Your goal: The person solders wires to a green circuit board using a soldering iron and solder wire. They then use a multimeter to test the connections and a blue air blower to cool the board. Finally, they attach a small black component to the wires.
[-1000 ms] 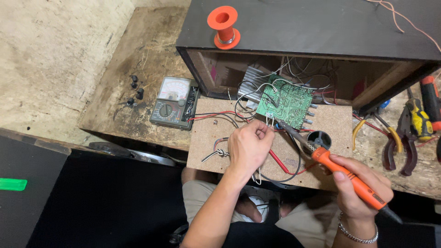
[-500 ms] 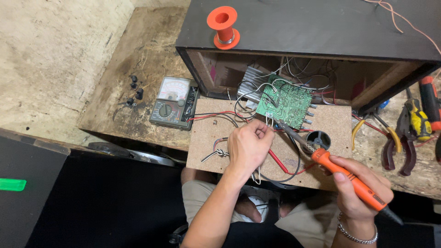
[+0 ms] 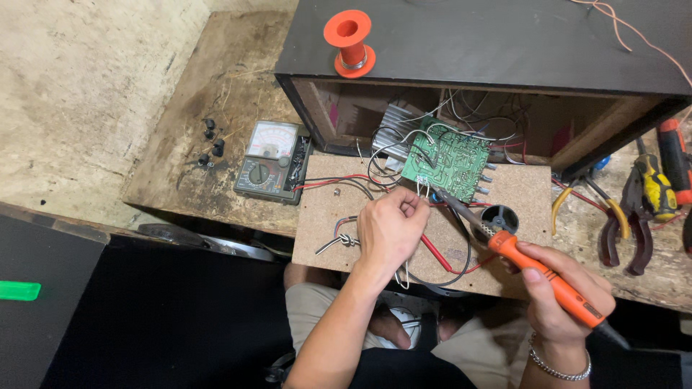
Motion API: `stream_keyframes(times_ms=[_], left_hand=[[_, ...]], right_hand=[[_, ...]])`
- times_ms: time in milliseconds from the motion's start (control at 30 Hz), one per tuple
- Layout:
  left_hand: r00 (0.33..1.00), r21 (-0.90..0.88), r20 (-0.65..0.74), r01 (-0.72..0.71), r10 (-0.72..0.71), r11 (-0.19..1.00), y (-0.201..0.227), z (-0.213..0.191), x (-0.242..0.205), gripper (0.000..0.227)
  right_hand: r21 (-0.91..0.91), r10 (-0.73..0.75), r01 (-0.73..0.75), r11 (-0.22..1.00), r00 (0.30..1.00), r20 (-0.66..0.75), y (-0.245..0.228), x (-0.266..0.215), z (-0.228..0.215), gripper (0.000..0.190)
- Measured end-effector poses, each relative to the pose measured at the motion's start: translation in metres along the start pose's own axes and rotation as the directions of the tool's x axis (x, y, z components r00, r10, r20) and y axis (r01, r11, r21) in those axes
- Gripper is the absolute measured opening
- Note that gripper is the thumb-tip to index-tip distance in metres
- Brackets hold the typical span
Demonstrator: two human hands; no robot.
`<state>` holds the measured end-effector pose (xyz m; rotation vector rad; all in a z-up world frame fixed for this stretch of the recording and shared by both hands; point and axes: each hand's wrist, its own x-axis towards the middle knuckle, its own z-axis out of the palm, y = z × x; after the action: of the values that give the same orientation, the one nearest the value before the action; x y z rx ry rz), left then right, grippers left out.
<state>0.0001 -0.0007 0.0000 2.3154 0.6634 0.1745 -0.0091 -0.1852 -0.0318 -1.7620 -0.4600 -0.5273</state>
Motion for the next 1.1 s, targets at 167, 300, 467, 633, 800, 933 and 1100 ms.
stream_keyframes(times_ms=[167, 300, 467, 633, 800, 933, 1100], left_hand=[[1.000, -0.017, 0.007, 0.011, -0.011, 1.000, 0.002, -0.002, 0.000, 0.013], [1.000, -0.021, 0.006, 0.011, -0.011, 1.000, 0.002, -0.002, 0.000, 0.012], [1.000, -0.007, 0.016, 0.025, -0.025, 1.000, 0.002, -0.002, 0.000, 0.013], [1.000, -0.023, 0.000, 0.013, -0.013, 1.000, 0.001, -0.001, 0.000, 0.012], [1.000, -0.017, -0.015, -0.009, 0.009, 1.000, 0.000, 0.000, 0.000, 0.013], [1.000, -0.023, -0.019, -0.011, 0.011, 1.000, 0.000, 0.000, -0.002, 0.012], [1.000, -0.020, -0.013, 0.006, -0.007, 1.000, 0.001, -0.001, -0.002, 0.013]], right_hand=[[0.018, 0.015, -0.014, 1.000, 1.000, -0.016, -0.002, 0.001, 0.002, 0.022], [-0.001, 0.007, -0.007, 1.000, 1.000, -0.010, -0.001, 0.000, 0.001, 0.021], [0.010, 0.003, -0.003, 1.000, 1.000, -0.010, -0.002, 0.000, 0.000, 0.021], [-0.017, 0.006, -0.007, 1.000, 0.996, -0.090, 0.001, -0.005, -0.002, 0.027], [-0.013, 0.020, -0.021, 1.000, 0.993, -0.118, 0.003, -0.008, -0.005, 0.026], [0.002, 0.027, -0.027, 1.000, 0.988, -0.150, 0.010, -0.011, -0.006, 0.027], [-0.007, 0.018, -0.019, 1.000, 0.992, -0.129, 0.008, -0.009, -0.005, 0.027]])
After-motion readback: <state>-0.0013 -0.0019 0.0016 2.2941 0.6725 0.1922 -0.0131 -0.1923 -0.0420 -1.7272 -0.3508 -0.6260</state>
